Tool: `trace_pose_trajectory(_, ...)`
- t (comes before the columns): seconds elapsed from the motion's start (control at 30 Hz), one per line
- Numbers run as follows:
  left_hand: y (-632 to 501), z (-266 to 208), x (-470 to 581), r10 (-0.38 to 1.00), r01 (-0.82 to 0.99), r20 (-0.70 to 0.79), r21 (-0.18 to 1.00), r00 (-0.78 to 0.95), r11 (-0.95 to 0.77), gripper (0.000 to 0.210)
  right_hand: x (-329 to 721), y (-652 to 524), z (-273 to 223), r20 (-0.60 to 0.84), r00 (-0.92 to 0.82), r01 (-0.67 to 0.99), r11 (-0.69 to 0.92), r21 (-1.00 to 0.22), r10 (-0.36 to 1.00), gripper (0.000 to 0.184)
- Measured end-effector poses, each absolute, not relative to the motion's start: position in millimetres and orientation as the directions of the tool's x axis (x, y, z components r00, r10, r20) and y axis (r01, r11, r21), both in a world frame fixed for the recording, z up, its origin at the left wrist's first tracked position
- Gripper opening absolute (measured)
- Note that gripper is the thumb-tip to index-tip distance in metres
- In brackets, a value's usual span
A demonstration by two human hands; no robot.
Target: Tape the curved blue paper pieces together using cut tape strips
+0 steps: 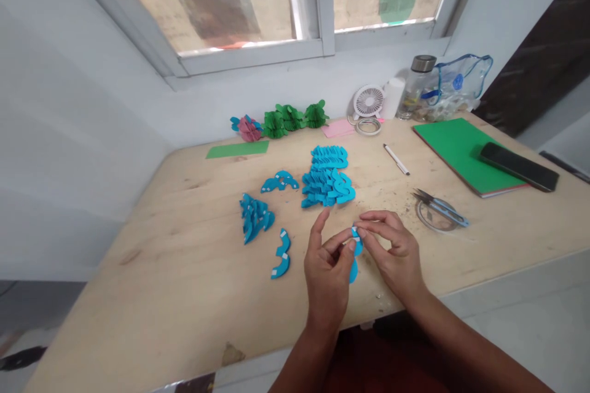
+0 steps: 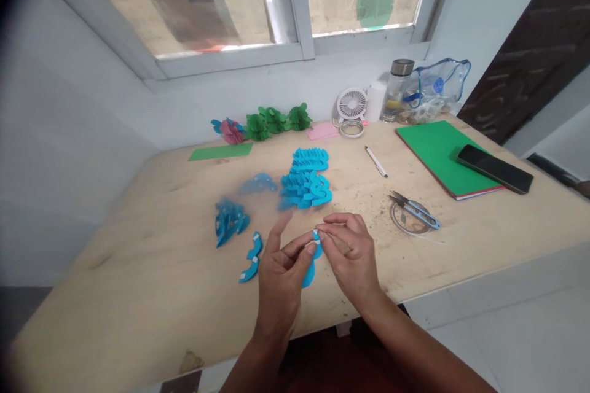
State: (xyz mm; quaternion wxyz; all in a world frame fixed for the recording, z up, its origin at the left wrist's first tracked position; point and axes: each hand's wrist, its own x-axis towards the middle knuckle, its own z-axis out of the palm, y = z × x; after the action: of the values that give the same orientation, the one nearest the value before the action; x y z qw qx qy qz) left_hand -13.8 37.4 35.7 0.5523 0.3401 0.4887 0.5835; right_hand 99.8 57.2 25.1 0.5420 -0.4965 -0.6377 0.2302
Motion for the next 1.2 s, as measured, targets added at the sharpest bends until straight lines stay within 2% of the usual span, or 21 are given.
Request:
trace_pose_trajectory(0.1, 37.1, 37.0, -13.1, 0.977, -0.316, -0.134, 0.946, -0.163, 0.077, 0.070, 99.8, 55.2, 27.1, 0.538, 0.068, 0.451, 0.455, -0.768, 0.840, 0.023)
trace_pose_trajectory(0.17, 37.7, 37.9, -12.8, 0.976, -0.318, -0.138, 0.945, -0.167, 0.079, 0.070, 99.8, 54.8, 27.6, 0.540, 0.077, 0.450, 0.454, -0.769, 0.838, 0.022)
trace_pose_trajectory(0.4, 38.6, 44.2, -13.0, 0.966, -0.358, -0.191, 0.926, -0.173, 0.119, 0.069, 98.9, 58.4, 26.1, 0.302, 0.124, 0.184, 0.277, -0.943, 0.945, 0.011)
trace_pose_trajectory(0.6, 37.6, 50.1, -11.5, 0.960, -0.401, -0.212, 0.908, -0.182, 0.125, 0.070, 98.3, 57.2, 29.2, 0.313, 0.106, 0.189, 0.290, -0.938, 0.944, 0.013)
trace_pose_trajectory(0.87, 36.0, 46.9, -12.6, 0.968, -0.401, -0.191, 0.909, -0.164, 0.111, 0.073, 97.1, 54.1, 33.7, 0.573, 0.071, 0.487, 0.473, -0.734, 0.816, 0.020)
trace_pose_trajectory(1.0, 35.7, 45.8, -12.7, 0.969, -0.410, -0.177, 0.907, -0.173, 0.093, 0.074, 97.3, 53.0, 34.2, 0.659, 0.031, 0.558, 0.534, -0.636, 0.752, 0.024)
trace_pose_trajectory(1.2, 35.0, 46.4, -12.8, 0.968, -0.432, -0.178, 0.897, -0.177, 0.086, 0.073, 98.4, 51.9, 35.3, 0.707, -0.011, 0.620, 0.559, -0.551, 0.707, 0.027)
